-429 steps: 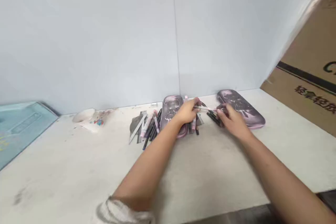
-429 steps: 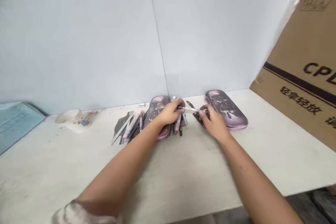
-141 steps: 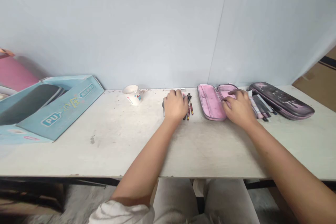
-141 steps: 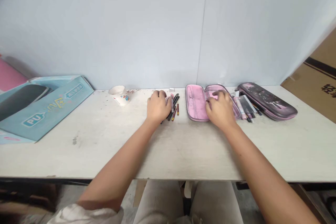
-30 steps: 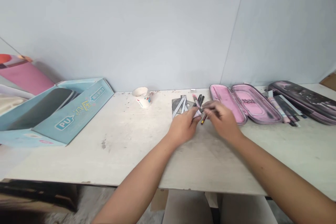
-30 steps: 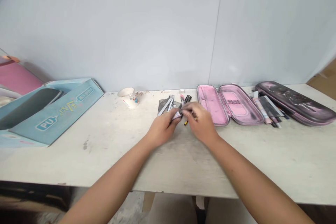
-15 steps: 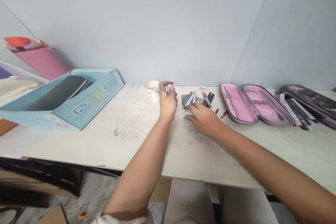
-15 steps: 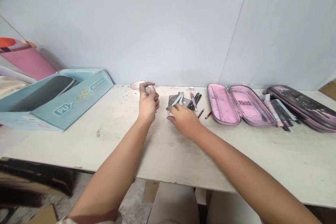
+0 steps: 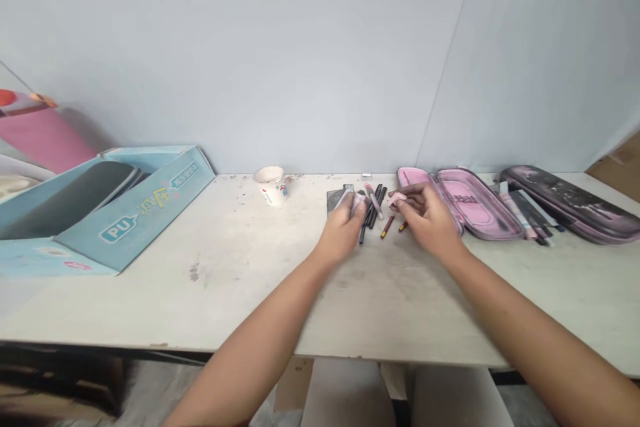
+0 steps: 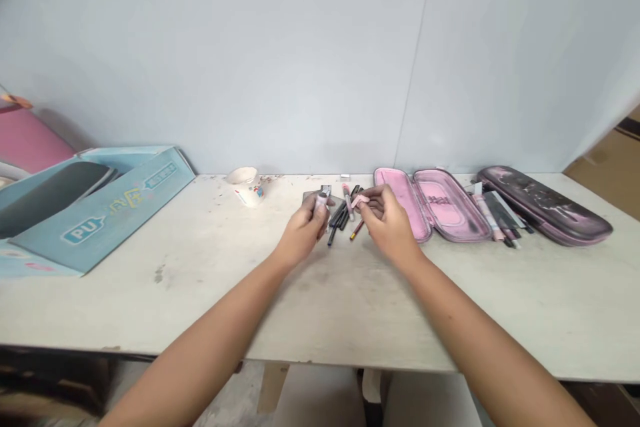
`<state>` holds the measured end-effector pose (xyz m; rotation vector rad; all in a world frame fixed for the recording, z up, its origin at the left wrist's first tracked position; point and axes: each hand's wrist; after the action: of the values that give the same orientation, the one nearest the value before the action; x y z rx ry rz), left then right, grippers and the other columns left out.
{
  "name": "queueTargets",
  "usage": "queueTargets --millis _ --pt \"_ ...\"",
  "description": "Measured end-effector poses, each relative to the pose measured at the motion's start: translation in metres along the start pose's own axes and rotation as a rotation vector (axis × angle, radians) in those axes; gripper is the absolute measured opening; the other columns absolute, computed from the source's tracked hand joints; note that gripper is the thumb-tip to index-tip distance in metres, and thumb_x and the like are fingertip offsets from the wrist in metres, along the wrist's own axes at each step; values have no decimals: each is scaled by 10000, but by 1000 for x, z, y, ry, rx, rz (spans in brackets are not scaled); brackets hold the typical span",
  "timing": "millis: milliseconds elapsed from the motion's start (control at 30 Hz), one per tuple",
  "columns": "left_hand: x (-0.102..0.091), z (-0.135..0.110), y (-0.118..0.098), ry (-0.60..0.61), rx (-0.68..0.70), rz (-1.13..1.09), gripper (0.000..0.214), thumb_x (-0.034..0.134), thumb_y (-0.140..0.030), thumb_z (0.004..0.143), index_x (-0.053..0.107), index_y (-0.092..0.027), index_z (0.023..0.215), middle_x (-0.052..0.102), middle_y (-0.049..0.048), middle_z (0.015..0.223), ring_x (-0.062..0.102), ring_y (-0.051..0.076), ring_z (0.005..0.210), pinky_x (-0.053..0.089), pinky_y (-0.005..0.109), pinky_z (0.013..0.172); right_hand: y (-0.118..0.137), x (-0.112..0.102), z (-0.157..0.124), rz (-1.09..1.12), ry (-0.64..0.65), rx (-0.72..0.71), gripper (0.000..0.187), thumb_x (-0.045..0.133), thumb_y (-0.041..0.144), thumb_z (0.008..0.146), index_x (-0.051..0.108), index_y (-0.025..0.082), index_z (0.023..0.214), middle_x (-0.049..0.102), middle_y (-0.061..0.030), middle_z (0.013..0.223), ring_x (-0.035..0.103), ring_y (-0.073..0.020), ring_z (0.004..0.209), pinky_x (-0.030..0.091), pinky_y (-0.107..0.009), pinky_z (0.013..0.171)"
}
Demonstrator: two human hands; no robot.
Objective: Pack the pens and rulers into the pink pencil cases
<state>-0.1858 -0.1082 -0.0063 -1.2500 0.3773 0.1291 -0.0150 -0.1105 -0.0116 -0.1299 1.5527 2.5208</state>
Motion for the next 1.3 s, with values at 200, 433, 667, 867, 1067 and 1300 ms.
queueTargets --millis 200,433,667,867,1067,1300 --pt "20 -12 -9 162 94 182 287 385 -369 884 516 -175 1049 577 12 792 518 141 739 406 269 737 5 -2 -9 356 8 32 197 581 356 797 475 225 898 650 -25 955 621 -146 943 490 -339 868" --pt "19 -9 -4 184 117 229 319 386 -377 884 528 -184 1094 588 17 803 539 163 774 399 266 729 8 -1 -13 241 40 47 181 575 372 794 498 222 861 667 -32 910 633 -151 875 516 -314 764" --pt "19 -11 -3 170 101 338 233 388 -346 877 530 -186 972 567 4 724 521 151 668 355 251 608 6 3 -14 191 16 73 165 588 360 781 522 216 829 675 -24 892 637 -137 798 515 -267 667" --pt "20 -11 -1 134 77 376 214 374 -342 872 517 -183 871 586 20 739 532 164 677 374 263 608 4 9 -17 203 37 90 193 621 385 752 541 215 794 681 -25 891 635 -157 840 509 -305 740" --pt "18 -13 3 93 99 296 282 373 -343 880 485 -178 1080 618 61 943 572 200 883 417 307 773 3 15 -24 192 172 35 199 522 424 821 542 225 820 663 -31 981 609 -164 896 478 -346 834" --pt "27 -12 -7 73 125 -9 275 416 -409 864 501 -169 968 563 17 769 517 120 673 414 248 633 -1 6 -19 417 231 65 325 434 509 845 533 258 1026 590 -51 1152 571 -181 1024 490 -337 824"
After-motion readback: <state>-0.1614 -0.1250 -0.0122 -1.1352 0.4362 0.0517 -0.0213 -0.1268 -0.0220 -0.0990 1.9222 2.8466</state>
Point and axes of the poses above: each hand's wrist, its own z-axis towards the middle knuckle, its own x-axis out of the palm, y = z × x
